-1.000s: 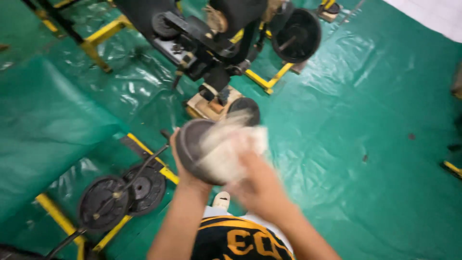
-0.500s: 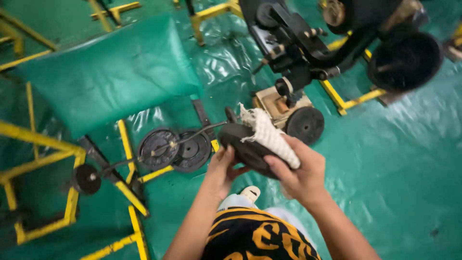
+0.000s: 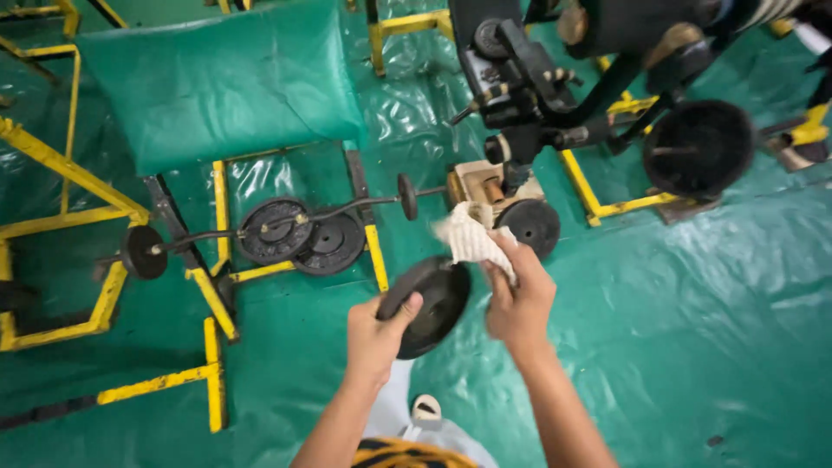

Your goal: Cleaning weight plates and barbell equipment in a gym using a cloth.

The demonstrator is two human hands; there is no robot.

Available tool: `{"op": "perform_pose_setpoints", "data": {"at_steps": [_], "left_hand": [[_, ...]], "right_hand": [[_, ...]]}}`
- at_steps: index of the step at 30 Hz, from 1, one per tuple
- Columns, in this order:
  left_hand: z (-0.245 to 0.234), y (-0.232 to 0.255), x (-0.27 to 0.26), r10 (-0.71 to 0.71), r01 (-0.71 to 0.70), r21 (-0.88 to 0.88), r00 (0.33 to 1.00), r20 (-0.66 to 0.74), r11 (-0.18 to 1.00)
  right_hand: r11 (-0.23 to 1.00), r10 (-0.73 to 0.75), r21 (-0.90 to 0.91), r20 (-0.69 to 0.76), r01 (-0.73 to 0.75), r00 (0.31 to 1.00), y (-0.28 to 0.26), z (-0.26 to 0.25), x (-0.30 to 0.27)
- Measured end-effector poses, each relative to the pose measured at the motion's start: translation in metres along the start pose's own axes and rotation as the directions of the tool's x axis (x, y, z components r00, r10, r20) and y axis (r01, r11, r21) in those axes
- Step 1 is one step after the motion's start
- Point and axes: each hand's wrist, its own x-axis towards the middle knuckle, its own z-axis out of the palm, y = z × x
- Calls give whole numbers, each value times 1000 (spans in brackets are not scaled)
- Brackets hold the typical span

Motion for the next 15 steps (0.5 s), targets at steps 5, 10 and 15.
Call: {"op": "perform_pose_setpoints", "data": {"at_steps": [5,10,15], "left_hand": [[0,0,-32,341,-346,4,929,144,938],[-7,-24,-39,341,-409,336,908,243,849],[-21,40,-68,-17,-147,591,965,263,793]], "right_hand": [[917,-391,224,326,331,861,-8,14,-64],[845,-520,-41,173,534,836,-4,19,-83],[952,-294,38,-177,305,939,33,39,-120]]}}
